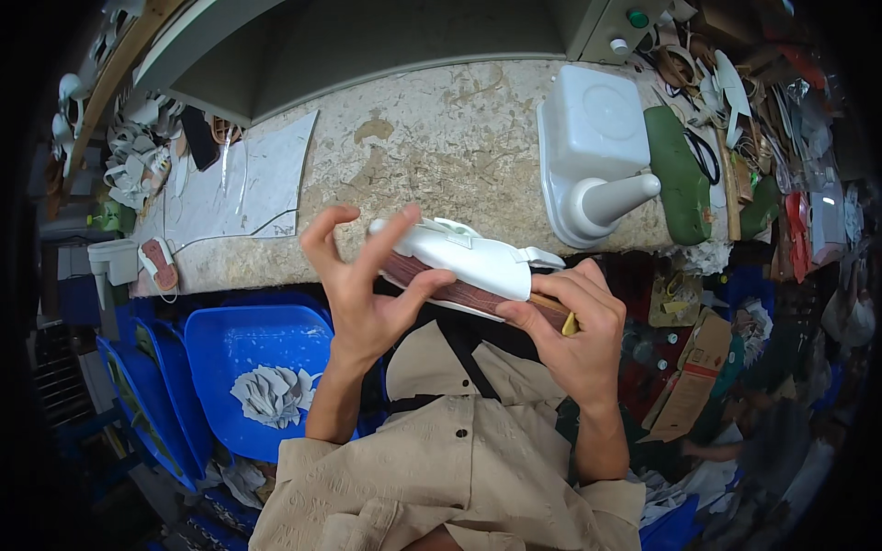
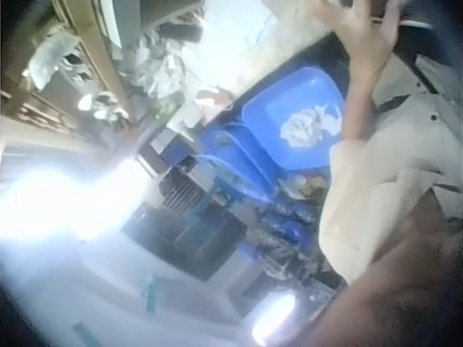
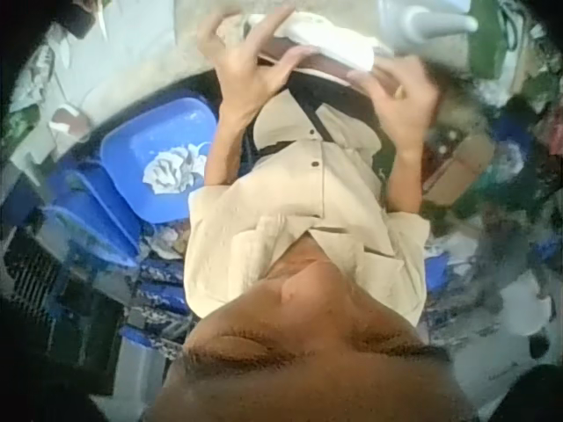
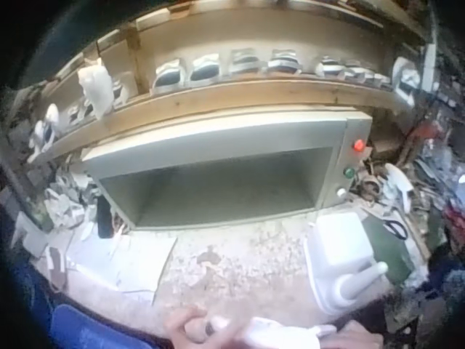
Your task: The person paints the white upper part of a slipper using a yellow brush. They hold the slipper in their left hand and apply paint to the edges and interior surfaces. After finishing one slipper, they place it on a wooden shelf and pick up another slipper to repeat the process.
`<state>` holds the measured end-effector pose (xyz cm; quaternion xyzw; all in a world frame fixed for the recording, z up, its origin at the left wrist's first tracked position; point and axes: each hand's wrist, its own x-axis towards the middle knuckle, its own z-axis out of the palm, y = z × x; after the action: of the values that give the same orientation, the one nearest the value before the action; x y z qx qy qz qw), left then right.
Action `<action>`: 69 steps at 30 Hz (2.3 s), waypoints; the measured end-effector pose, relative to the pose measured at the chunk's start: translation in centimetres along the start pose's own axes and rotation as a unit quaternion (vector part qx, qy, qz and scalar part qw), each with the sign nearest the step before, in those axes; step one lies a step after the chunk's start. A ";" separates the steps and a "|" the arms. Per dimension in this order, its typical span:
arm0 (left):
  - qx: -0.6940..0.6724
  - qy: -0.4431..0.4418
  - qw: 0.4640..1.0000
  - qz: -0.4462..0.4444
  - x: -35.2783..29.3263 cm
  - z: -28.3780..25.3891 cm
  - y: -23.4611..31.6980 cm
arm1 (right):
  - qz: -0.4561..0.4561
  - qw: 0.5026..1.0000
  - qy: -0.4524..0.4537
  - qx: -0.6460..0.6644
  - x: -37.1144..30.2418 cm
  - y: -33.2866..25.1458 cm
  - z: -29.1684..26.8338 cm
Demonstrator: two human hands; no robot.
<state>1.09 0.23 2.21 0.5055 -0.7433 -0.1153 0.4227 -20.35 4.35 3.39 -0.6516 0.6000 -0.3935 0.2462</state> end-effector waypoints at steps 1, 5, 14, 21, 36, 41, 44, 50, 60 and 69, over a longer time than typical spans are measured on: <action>0.028 0.016 0.994 0.100 0.3 0.0 -0.1 | -0.010 1.000 -0.010 -0.009 0.0 0.2 -0.3; -0.020 -0.126 0.965 0.230 1.0 0.8 -1.1 | -0.030 0.999 -0.041 0.003 0.3 0.2 -1.4; -0.082 -0.198 0.962 0.167 0.2 0.2 -1.3 | -0.067 0.995 -0.066 -0.031 1.0 -0.3 -1.7; -0.077 -0.301 0.936 0.168 0.5 0.0 0.1 | -0.134 0.983 -0.100 -0.068 1.3 0.1 -1.9; -0.214 -0.375 0.902 -0.027 1.1 0.4 0.0 | 0.091 0.982 -0.111 0.120 2.1 1.4 -3.1; -0.132 -0.366 0.919 -0.060 0.7 1.3 1.0 | 0.110 0.974 -0.124 0.156 2.4 0.7 -2.1; -0.190 -0.376 0.906 -0.040 0.3 2.4 0.4 | 0.100 0.976 -0.137 0.133 2.4 0.4 -1.9; -0.311 -0.478 0.800 -0.186 0.3 2.8 0.0 | 0.073 0.976 -0.160 0.126 2.6 0.4 -1.8; -0.487 -0.487 0.670 -0.276 -0.4 2.9 -1.2 | 0.072 0.956 -0.222 0.178 2.7 0.6 -2.6; -0.302 -0.358 0.876 -0.113 -0.4 2.3 0.7 | 0.091 0.964 -0.179 0.176 2.9 0.4 -2.4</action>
<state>-1.06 0.34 1.01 0.3582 -0.7108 -0.5541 0.2439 -22.62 1.83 5.04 -0.6008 0.5243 -0.3458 0.4946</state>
